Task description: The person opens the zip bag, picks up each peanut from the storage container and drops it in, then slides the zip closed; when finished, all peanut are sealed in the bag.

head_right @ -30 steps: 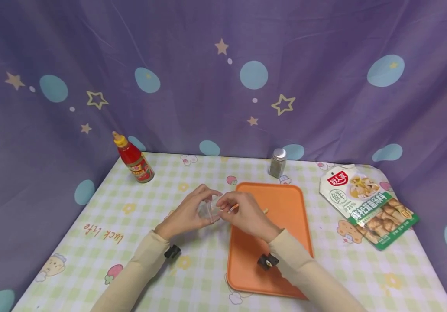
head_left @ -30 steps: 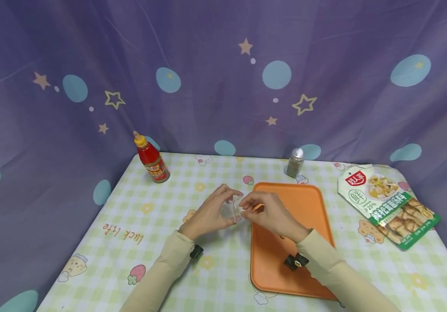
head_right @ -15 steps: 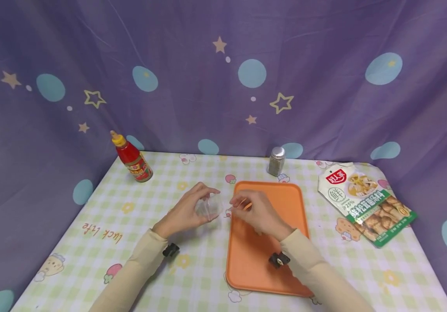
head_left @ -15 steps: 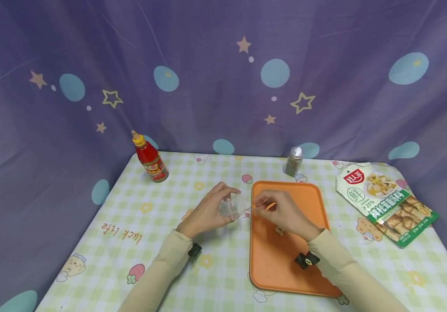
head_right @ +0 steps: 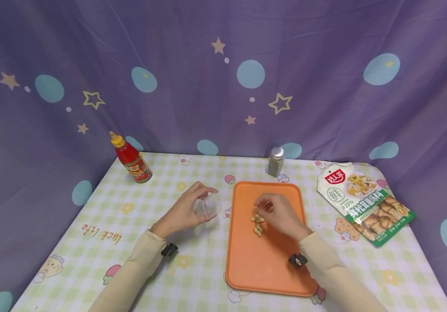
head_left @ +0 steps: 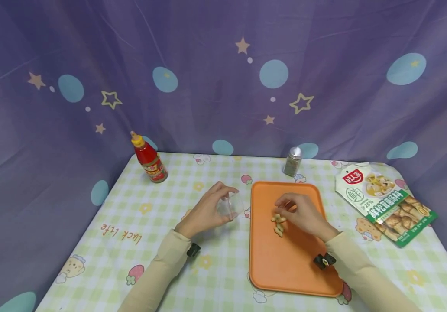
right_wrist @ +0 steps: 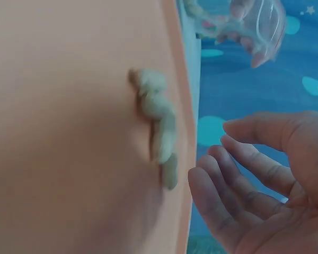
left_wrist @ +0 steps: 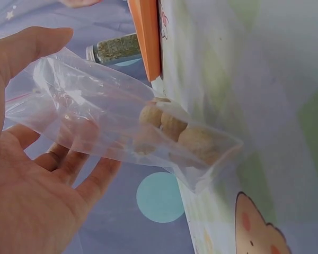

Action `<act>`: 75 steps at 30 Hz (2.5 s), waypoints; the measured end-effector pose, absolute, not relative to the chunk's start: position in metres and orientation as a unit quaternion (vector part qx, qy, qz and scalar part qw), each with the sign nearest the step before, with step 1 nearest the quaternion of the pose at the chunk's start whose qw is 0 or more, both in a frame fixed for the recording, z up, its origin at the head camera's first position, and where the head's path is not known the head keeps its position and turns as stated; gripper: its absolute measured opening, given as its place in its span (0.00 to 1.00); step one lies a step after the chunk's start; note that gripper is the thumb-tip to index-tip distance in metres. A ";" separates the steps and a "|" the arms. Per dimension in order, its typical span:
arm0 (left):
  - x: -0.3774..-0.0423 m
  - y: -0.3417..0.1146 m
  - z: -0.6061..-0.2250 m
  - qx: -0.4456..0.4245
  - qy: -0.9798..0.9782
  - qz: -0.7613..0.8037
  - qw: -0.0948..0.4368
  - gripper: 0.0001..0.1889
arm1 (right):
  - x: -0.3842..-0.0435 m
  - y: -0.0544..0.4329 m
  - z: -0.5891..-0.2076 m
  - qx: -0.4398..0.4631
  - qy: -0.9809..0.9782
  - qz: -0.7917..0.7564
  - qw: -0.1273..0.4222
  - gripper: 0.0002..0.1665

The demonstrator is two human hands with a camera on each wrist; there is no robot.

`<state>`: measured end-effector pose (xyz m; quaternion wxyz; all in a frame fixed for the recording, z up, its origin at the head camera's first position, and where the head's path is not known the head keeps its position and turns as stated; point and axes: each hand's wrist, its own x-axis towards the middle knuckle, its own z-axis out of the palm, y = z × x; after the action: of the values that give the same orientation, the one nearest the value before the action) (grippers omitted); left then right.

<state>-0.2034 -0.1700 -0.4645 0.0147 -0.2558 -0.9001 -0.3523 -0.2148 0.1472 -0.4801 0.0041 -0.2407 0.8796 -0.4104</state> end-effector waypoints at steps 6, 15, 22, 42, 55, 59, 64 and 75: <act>-0.204 -0.170 -0.466 -0.266 -0.898 -0.350 0.028 0.34 | -0.218 0.160 -0.489 -0.235 0.883 -0.407 0.000 0.06; -0.202 -0.170 -0.464 -0.270 -0.896 -0.352 0.027 0.34 | -0.224 0.168 -0.496 -0.231 0.892 -0.389 0.003 0.10; -0.200 -0.169 -0.465 -0.263 -0.898 -0.352 0.015 0.34 | -0.229 0.166 -0.498 -0.237 0.897 -0.373 0.008 0.09; -0.201 -0.168 -0.466 -0.268 -0.897 -0.352 0.015 0.32 | -0.233 0.161 -0.503 -0.239 0.898 -0.368 0.031 0.03; -0.200 -0.166 -0.468 -0.266 -0.900 -0.345 0.013 0.32 | -0.226 0.139 -0.485 -0.253 0.880 -0.402 0.010 0.04; -0.199 -0.166 -0.466 -0.264 -0.902 -0.343 0.010 0.32 | -0.220 0.127 -0.475 -0.259 0.871 -0.419 0.011 0.05; -0.199 -0.167 -0.465 -0.264 -0.902 -0.341 0.012 0.32 | -0.212 0.110 -0.462 -0.265 0.851 -0.452 0.022 0.07; -0.200 -0.167 -0.467 -0.278 -0.898 -0.341 0.012 0.32 | -0.199 0.074 -0.436 -0.284 0.835 -0.470 0.025 0.04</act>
<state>-0.2001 -0.1668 -0.4674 0.0117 -0.2784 -0.8978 -0.3409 -0.1989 0.0736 -0.4359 0.0255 -0.2839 0.8354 -0.4700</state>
